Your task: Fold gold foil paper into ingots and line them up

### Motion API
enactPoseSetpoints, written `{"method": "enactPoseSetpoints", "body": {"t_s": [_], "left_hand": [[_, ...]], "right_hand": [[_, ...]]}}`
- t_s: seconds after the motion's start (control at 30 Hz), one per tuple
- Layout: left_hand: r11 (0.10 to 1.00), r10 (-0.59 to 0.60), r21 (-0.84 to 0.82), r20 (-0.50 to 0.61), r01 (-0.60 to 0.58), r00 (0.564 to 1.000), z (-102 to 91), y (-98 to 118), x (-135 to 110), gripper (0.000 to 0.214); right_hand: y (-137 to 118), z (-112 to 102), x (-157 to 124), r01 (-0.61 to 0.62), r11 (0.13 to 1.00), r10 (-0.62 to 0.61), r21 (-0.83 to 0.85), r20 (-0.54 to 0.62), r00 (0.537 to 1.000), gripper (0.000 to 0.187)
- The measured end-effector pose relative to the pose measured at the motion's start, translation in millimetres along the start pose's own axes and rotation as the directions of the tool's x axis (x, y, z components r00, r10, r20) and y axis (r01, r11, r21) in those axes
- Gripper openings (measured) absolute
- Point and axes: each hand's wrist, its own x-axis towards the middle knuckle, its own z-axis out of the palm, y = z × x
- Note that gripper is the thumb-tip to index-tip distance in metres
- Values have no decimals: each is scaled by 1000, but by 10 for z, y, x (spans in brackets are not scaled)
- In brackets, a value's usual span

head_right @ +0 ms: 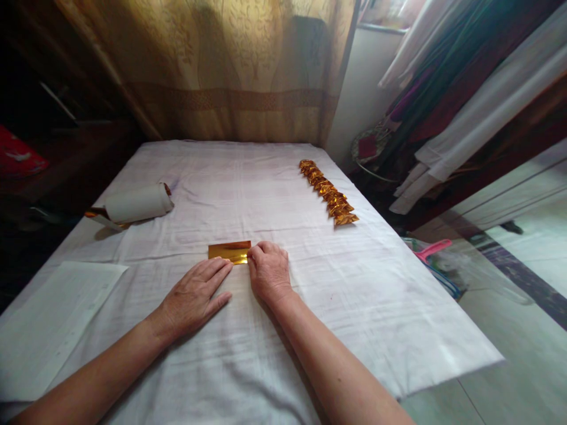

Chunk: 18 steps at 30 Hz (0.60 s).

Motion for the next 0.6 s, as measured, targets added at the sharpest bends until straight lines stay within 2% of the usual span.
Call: {"method": "enactPoseSetpoints", "body": {"t_s": [0.3,0.5,0.6], "left_hand": [[990,34,136,-8,-33,999,-104,-255,-242,54],[994,-25,107,-21,27,999,-104,-228,-266,51],[993,-30,112,-29,34,999,-104,-203,-249,49]], "right_hand": [[11,16,5,-11,999,10,37,11,1000,9],[25,-1,-23,20,1000,-19,23,-15,1000,13],[-41,-20,-85,115,993,-113,19,-94,989,20]]}}
